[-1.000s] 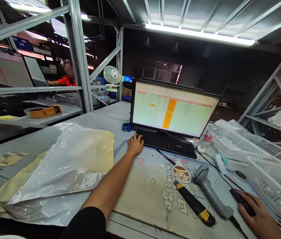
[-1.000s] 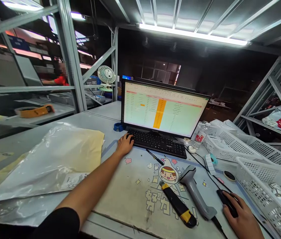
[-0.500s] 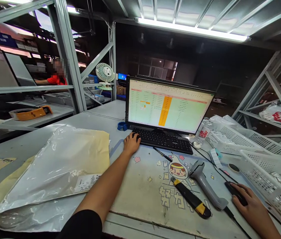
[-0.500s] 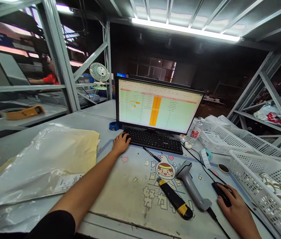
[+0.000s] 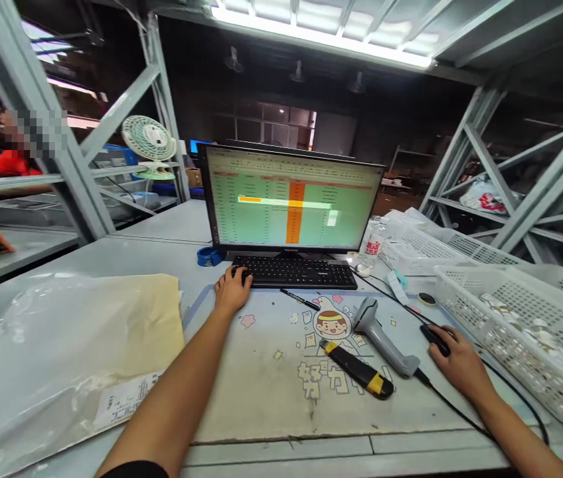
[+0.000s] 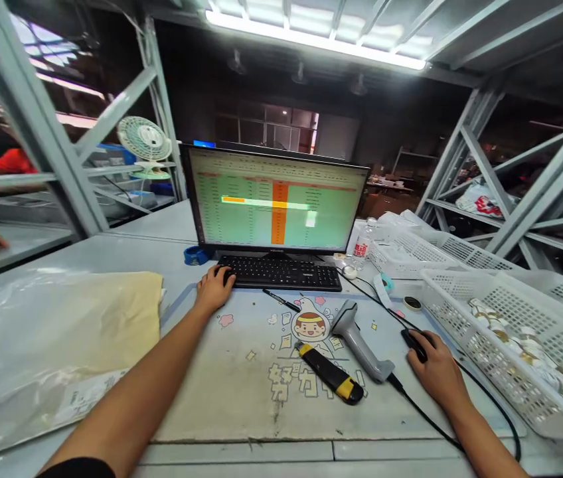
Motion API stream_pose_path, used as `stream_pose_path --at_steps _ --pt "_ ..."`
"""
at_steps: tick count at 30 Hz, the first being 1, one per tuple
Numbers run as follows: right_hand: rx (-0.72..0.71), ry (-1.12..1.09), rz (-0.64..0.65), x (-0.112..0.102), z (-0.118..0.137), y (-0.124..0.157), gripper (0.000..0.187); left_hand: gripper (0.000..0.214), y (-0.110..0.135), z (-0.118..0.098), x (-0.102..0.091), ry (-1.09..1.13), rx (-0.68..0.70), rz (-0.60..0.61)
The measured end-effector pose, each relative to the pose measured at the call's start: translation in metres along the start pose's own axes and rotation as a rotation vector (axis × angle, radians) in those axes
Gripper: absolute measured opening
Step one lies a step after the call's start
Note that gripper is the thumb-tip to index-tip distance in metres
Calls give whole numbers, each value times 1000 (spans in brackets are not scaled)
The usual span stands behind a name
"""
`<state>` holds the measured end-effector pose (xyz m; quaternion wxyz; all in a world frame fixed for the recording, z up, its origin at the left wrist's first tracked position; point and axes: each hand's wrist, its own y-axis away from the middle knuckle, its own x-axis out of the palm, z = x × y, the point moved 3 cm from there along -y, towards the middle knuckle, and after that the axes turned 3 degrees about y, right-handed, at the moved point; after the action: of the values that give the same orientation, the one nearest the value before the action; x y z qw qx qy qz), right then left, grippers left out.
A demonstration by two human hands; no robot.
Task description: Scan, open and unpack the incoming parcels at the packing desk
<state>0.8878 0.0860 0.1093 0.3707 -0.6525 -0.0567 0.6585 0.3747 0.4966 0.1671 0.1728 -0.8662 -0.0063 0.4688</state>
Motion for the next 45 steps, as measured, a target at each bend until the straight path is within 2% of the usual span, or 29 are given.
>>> stream_pose_path --at_steps 10,20,45 --pt "59 35 -38 -17 24 2 46 55 -6 3 3 8 6 5" --pt "83 55 1 -19 29 2 49 57 -7 4 4 -14 17 5" --pt "98 64 7 -19 31 2 48 56 -9 5 4 -29 8 10"
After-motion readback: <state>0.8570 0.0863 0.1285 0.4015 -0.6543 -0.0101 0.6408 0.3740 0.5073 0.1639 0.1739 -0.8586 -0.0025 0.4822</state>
